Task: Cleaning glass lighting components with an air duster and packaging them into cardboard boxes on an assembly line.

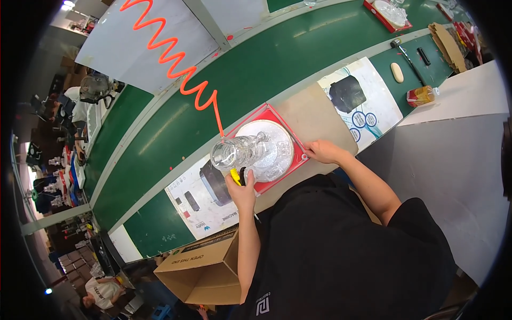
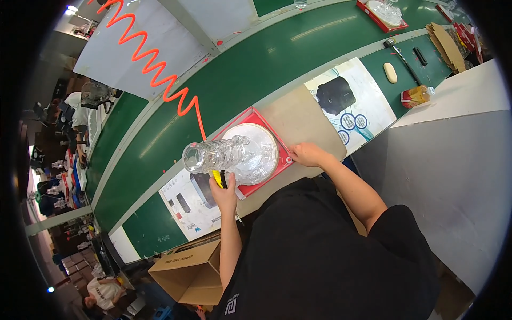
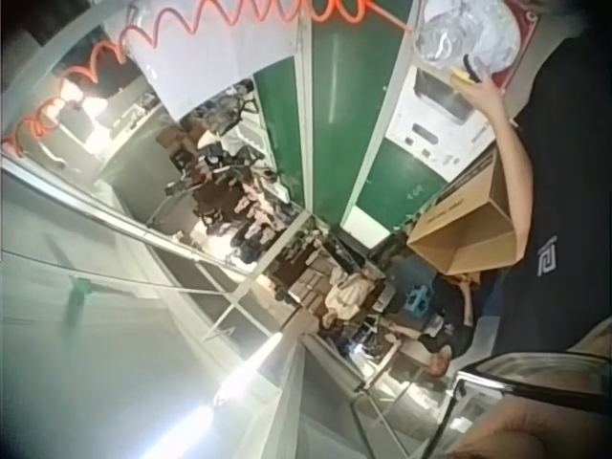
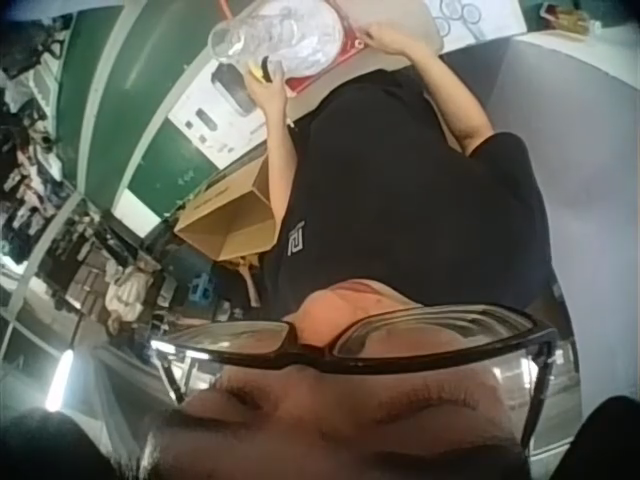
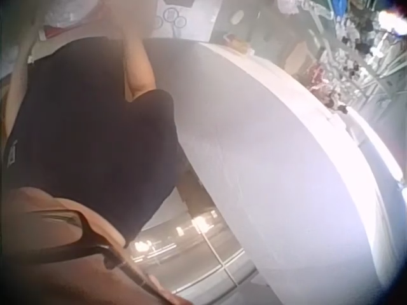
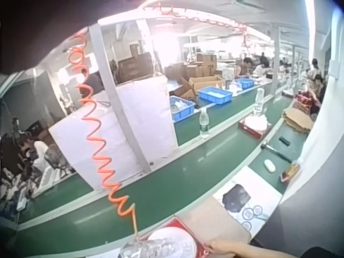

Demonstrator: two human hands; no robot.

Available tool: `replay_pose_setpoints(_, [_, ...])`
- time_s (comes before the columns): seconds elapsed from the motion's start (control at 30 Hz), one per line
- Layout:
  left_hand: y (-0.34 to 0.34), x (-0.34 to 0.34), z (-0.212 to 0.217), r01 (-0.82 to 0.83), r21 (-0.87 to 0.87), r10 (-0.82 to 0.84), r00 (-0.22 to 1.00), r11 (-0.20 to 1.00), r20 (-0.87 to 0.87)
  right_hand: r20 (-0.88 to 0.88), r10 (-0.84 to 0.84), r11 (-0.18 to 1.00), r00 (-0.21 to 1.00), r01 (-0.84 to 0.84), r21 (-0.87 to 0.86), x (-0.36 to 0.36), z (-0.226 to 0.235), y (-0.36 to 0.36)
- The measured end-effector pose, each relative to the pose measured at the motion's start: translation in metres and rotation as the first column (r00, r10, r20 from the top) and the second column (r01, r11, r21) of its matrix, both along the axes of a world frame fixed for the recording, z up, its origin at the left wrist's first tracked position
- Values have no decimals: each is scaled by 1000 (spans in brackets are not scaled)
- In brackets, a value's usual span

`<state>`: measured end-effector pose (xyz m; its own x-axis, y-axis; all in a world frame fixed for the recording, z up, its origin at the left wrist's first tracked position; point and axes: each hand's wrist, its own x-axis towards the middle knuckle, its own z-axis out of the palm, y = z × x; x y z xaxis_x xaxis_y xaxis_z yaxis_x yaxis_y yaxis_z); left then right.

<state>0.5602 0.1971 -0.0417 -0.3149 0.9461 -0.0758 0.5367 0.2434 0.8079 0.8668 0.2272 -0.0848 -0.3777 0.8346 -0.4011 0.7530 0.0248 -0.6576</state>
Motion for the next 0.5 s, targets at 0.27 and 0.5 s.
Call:
replay_pose_setpoints(0.27, [0,2,4,9,2,-9,999,1000,-37,-122,-48,994,991,60,95,14,0,-15])
replay_pose_setpoints(0.5, [1,0,1,28,27,-25,995,999,-95,-115,-163,972,980,140,-191,70,4,-49])
